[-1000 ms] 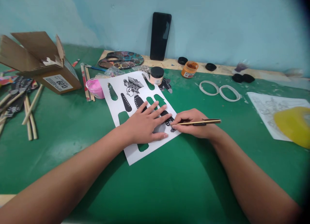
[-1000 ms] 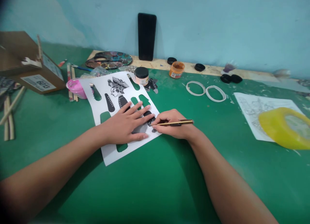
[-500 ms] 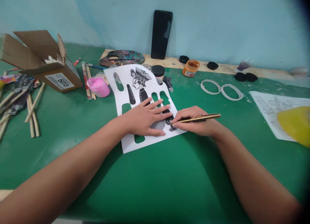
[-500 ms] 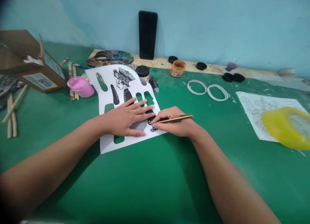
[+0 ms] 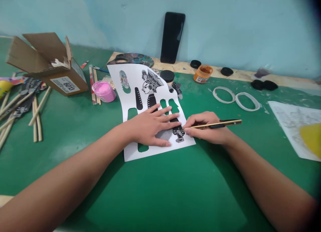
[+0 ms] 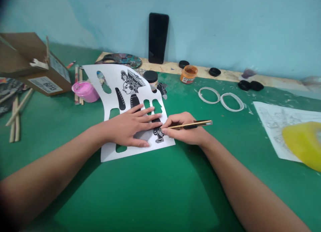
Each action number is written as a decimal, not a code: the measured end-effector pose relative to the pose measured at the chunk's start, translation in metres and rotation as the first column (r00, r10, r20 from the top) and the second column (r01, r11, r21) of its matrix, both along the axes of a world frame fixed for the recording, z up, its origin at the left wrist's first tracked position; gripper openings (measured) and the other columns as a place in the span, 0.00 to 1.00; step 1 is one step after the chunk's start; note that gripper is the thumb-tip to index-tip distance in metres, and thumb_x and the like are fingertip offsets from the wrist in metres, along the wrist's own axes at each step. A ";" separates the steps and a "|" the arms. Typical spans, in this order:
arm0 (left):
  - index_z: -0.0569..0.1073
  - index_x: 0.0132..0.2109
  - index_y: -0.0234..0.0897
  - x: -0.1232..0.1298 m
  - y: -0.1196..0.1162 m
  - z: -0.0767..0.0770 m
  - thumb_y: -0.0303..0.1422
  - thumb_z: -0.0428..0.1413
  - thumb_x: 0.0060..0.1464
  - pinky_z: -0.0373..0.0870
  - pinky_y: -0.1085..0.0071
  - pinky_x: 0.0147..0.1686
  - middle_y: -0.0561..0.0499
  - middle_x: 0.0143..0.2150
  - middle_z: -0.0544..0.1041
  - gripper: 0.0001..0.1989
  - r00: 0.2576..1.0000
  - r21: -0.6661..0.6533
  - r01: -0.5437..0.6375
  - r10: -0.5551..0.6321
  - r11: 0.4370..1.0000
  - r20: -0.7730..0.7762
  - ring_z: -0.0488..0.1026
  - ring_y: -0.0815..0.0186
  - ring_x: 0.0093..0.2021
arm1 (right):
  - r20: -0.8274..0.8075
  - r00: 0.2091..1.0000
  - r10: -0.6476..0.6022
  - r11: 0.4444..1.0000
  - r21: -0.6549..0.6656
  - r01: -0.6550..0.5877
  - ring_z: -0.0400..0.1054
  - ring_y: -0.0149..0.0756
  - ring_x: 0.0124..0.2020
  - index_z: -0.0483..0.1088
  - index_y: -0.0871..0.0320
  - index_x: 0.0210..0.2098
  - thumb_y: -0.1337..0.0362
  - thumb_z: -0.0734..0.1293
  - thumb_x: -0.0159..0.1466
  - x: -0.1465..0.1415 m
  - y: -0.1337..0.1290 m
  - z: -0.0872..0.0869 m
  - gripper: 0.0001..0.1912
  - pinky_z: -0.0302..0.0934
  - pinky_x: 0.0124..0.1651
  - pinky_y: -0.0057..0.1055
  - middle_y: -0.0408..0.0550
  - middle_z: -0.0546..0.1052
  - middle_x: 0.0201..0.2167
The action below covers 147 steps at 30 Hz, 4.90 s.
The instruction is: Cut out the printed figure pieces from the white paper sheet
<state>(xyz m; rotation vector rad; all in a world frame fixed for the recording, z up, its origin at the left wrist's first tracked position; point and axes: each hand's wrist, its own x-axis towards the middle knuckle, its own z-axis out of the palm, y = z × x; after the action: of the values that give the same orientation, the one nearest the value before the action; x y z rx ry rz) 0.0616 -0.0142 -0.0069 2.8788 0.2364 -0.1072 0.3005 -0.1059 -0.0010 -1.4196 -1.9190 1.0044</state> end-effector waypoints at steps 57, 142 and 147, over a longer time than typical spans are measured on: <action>0.53 0.71 0.44 -0.002 0.002 -0.009 0.57 0.51 0.58 0.28 0.50 0.69 0.46 0.73 0.49 0.41 0.990 -0.125 -0.008 0.025 0.992 0.141 0.41 0.47 0.73 | -0.194 0.981 -0.027 0.999 -0.047 0.018 0.71 0.32 0.23 0.78 0.58 0.35 0.59 0.71 0.60 0.002 0.004 -0.008 0.08 0.62 0.24 0.28 0.45 0.80 0.26; 0.72 0.59 0.39 0.037 -0.093 0.022 0.30 0.70 0.44 0.69 0.53 0.58 0.43 0.52 0.79 0.34 0.288 -0.915 0.317 0.944 -0.250 -0.158 0.74 0.51 0.55 | -0.760 0.326 -0.562 0.744 -0.292 0.602 0.68 0.31 0.28 0.53 0.51 0.35 0.61 0.78 0.50 -0.064 -0.041 0.013 0.29 0.68 0.32 0.31 0.35 0.72 0.29; 0.73 0.58 0.38 0.037 -0.097 0.019 0.28 0.68 0.46 0.68 0.55 0.59 0.44 0.51 0.79 0.30 0.308 -0.925 0.317 0.945 -0.210 -0.109 0.73 0.53 0.56 | -0.694 0.425 -0.582 0.725 -0.204 0.658 0.64 0.27 0.26 0.52 0.51 0.34 0.64 0.78 0.51 -0.066 -0.042 0.012 0.29 0.65 0.30 0.28 0.34 0.68 0.27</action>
<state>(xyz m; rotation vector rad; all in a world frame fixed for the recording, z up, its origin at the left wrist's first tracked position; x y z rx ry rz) 0.0990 -0.1110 0.0119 0.7007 0.6782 0.9266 0.2345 -0.1482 0.0109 -1.2341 -0.7185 0.8676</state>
